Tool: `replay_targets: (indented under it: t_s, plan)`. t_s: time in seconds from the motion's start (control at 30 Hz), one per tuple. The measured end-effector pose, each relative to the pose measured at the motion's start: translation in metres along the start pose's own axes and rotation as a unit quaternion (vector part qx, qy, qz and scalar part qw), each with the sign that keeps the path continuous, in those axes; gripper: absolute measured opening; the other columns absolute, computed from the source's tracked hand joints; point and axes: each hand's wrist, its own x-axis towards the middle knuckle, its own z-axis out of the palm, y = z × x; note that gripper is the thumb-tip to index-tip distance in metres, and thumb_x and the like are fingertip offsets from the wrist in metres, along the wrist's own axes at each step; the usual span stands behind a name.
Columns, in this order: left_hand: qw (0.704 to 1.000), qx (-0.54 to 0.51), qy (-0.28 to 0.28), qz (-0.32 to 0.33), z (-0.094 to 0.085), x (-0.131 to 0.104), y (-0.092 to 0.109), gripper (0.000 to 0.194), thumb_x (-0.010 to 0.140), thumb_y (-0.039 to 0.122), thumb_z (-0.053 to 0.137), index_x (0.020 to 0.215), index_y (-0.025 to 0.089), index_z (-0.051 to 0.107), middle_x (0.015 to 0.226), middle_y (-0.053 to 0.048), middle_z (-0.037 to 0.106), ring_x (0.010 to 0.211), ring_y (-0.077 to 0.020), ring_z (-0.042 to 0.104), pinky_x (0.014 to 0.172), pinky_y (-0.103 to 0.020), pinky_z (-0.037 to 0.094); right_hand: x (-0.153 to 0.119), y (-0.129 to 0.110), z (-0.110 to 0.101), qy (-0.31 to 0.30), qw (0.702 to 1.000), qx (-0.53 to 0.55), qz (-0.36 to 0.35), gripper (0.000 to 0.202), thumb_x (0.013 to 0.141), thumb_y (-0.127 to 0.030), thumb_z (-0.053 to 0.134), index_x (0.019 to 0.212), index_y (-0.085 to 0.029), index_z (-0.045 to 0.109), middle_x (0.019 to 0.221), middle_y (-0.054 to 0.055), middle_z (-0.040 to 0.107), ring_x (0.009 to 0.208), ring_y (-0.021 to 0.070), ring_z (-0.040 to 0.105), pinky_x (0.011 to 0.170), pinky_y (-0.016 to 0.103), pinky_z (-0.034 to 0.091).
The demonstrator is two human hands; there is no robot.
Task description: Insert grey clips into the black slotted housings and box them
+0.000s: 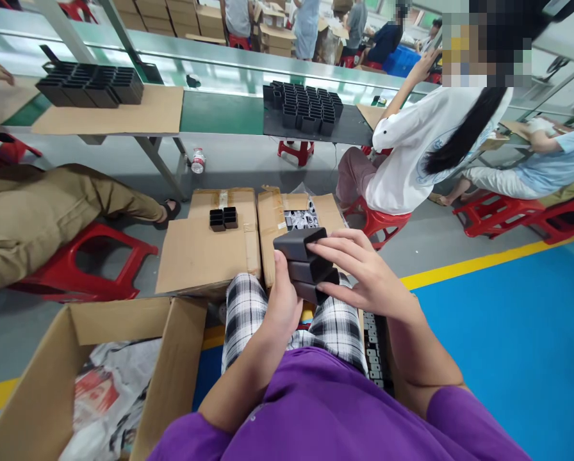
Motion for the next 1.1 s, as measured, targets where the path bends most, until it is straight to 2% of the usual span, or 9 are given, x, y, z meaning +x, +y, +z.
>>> replay_targets:
  t_s: [0.13, 0.27, 0.33, 0.4, 0.53, 0.67, 0.8, 0.93, 1.1]
  plan:
    - [0.999, 0.051, 0.008, 0.003, -0.010, 0.007, -0.006, 0.061, 0.101, 0.057, 0.030, 0.133, 0.015, 0.060, 0.123, -0.011, 0.073, 0.126, -0.0235, 0.061, 0.111, -0.038, 0.045, -0.003, 0.013, 0.014, 0.015, 1.000, 0.005, 0.002, 0.039, 0.094, -0.034, 0.063, 0.131, -0.023, 0.059, 0.118, 0.010, 0.068, 0.112, 0.0283, 0.054, 0.098, 0.050, 0.051]
    - [0.979, 0.190, -0.068, -0.033, -0.056, 0.033, -0.019, 0.074, 0.096, 0.069, 0.027, 0.140, 0.017, 0.054, 0.126, -0.015, 0.070, 0.121, -0.0288, 0.064, 0.101, -0.046, 0.053, -0.024, 0.034, 0.050, 0.038, 0.995, 0.065, 0.069, 0.037, 0.092, -0.038, 0.066, 0.124, -0.021, 0.062, 0.109, 0.011, 0.070, 0.104, 0.0272, 0.055, 0.090, 0.047, 0.053]
    - [0.929, 0.362, -0.073, 0.015, -0.094, 0.050, -0.025, 0.072, 0.098, 0.067, 0.019, 0.146, 0.021, 0.047, 0.130, -0.013, 0.067, 0.116, -0.0264, 0.066, 0.093, -0.044, 0.056, -0.041, 0.050, 0.078, 0.041, 0.986, 0.099, 0.125, 0.036, 0.092, -0.041, 0.064, 0.121, -0.021, 0.064, 0.105, 0.011, 0.071, 0.101, 0.0271, 0.057, 0.086, 0.046, 0.054]
    - [0.846, 0.529, -0.022, 0.065, -0.137, 0.064, -0.030, 0.064, 0.100, 0.057, 0.018, 0.143, 0.022, 0.049, 0.128, -0.012, 0.068, 0.114, -0.0235, 0.066, 0.096, -0.042, 0.055, -0.061, 0.066, 0.109, 0.029, 0.974, 0.110, 0.194, 0.038, 0.090, -0.046, 0.064, 0.118, -0.021, 0.066, 0.106, 0.012, 0.072, 0.101, 0.0285, 0.059, 0.087, 0.048, 0.054]
    - [0.752, 0.644, 0.097, 0.103, -0.214, 0.074, -0.042, 0.046, 0.089, 0.037, 0.054, 0.129, 0.015, 0.061, 0.138, -0.018, 0.060, 0.138, -0.0345, 0.044, 0.118, -0.055, 0.029, -0.094, 0.089, 0.166, -0.057, 0.949, 0.095, 0.294, 0.042, 0.086, -0.048, 0.065, 0.116, -0.018, 0.069, 0.104, 0.014, 0.073, 0.099, 0.0310, 0.063, 0.089, 0.052, 0.054]
    - [0.670, 0.719, 0.137, 0.122, -0.255, 0.080, -0.052, 0.035, 0.080, 0.022, 0.063, 0.113, 0.014, 0.071, 0.145, -0.019, 0.054, 0.145, -0.0407, 0.033, 0.120, -0.061, 0.016, -0.101, 0.097, 0.209, -0.118, 0.942, 0.088, 0.301, 0.035, 0.086, -0.041, 0.067, 0.111, -0.018, 0.071, 0.102, 0.013, 0.075, 0.095, 0.0301, 0.067, 0.091, 0.053, 0.054]
    - [0.624, 0.755, 0.149, 0.134, -0.271, 0.109, -0.048, 0.025, 0.084, 0.022, 0.060, 0.105, 0.020, 0.073, 0.136, -0.014, 0.063, 0.138, -0.0346, 0.043, 0.118, -0.059, 0.020, -0.063, 0.111, 0.259, -0.184, 0.939, 0.073, 0.281, 0.036, 0.082, -0.032, 0.072, 0.115, -0.018, 0.070, 0.111, 0.012, 0.074, 0.104, 0.0288, 0.066, 0.104, 0.052, 0.046]
    - [0.601, 0.764, 0.188, 0.139, -0.279, 0.135, -0.041, 0.028, 0.091, 0.026, 0.049, 0.107, 0.021, 0.072, 0.128, -0.012, 0.068, 0.130, -0.0302, 0.051, 0.114, -0.056, 0.027, 0.012, 0.134, 0.327, -0.246, 0.934, 0.040, 0.257, 0.039, 0.084, -0.029, 0.072, 0.120, -0.016, 0.068, 0.116, 0.014, 0.071, 0.115, 0.0300, 0.058, 0.101, 0.045, 0.048]
    - [0.587, 0.774, 0.193, 0.140, -0.281, 0.137, -0.036, 0.025, 0.091, 0.030, 0.052, 0.104, 0.023, 0.073, 0.123, -0.009, 0.071, 0.126, -0.0298, 0.054, 0.111, -0.055, 0.030, 0.110, 0.160, 0.419, -0.301, 0.925, 0.003, 0.232, 0.034, 0.088, -0.030, 0.069, 0.119, -0.016, 0.065, 0.130, 0.012, 0.061, 0.125, 0.0288, 0.052, 0.104, 0.049, 0.044]
